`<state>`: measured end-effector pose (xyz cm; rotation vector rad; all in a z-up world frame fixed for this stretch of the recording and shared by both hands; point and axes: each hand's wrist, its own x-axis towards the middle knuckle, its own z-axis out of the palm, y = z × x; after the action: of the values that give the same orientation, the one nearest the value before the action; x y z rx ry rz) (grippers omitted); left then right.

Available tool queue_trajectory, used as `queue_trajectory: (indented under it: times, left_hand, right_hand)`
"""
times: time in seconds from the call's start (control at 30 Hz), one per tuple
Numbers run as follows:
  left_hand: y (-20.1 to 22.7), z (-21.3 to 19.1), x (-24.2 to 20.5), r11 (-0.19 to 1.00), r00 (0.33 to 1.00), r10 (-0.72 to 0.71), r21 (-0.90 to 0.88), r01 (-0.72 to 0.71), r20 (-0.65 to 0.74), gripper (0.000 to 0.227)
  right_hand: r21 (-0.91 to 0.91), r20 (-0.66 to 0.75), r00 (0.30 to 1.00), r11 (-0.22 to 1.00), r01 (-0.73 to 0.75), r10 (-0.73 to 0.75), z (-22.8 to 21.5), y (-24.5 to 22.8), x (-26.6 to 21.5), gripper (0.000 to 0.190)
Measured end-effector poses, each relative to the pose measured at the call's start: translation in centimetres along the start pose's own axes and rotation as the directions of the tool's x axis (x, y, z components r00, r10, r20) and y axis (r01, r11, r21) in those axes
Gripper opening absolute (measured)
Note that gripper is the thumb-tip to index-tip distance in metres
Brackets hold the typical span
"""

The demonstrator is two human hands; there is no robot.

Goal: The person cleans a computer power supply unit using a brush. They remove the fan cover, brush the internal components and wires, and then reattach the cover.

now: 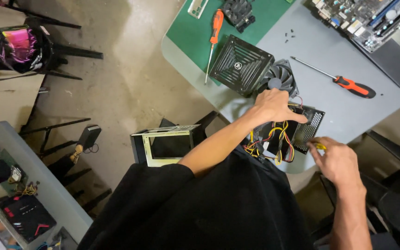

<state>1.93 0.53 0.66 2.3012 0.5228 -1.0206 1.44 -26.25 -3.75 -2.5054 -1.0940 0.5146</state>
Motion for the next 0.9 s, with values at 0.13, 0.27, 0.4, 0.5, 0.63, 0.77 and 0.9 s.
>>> queue_trajectory:
  times: [0.13,0.27,0.4,0.5,0.63,0.77,0.9]
  left_hand:
    - [0.6,-1.0,-1.1,0.996,1.000,0.016,0.087,-0.014,-0.020,0.096]
    - [-1.5,2.4,1.8,0.992,0.997,0.072,-0.104,-0.072,0.003,0.103]
    - [-1.3,1.0,0.9,0.984,0.994,0.095,-0.147,-0.102,-0.058,0.095]
    - [-1.2,1.2,1.1,0.982,0.994,0.090,-0.161,-0.098,-0.057,0.097]
    - [-1.1,1.3,1.8,0.986,0.990,0.119,-0.109,-0.126,-0.069,0.092]
    - [-0.2,0.5,0.2,0.992,0.998,0.069,-0.104,-0.069,-0.007,0.093]
    - [-0.5,-0.3,-0.3,0.995,0.998,0.054,-0.081,-0.051,0.023,0.096]
  right_hand:
    - [-0.059,-0.218,0.964,0.988,0.143,-0.152,0.5,0.9,0.8,0.013]
    - [0.109,-0.076,0.997,0.994,0.001,0.007,-1.1,1.8,1.5,0.013]
    - [0.082,-0.120,0.993,0.997,0.002,0.008,-1.4,2.6,2.4,0.012]
    - [0.136,-0.170,0.986,0.991,0.017,0.006,-2.1,2.0,2.2,0.008]
    - [0.138,-0.130,0.991,0.990,-0.010,0.028,-2.1,3.1,2.4,0.013]
    - [0.126,-0.213,0.977,0.992,0.011,0.016,-1.4,2.4,2.1,0.010]
    - [0.205,-0.061,0.997,0.978,-0.037,0.050,-0.4,0.4,-2.4,0.011]
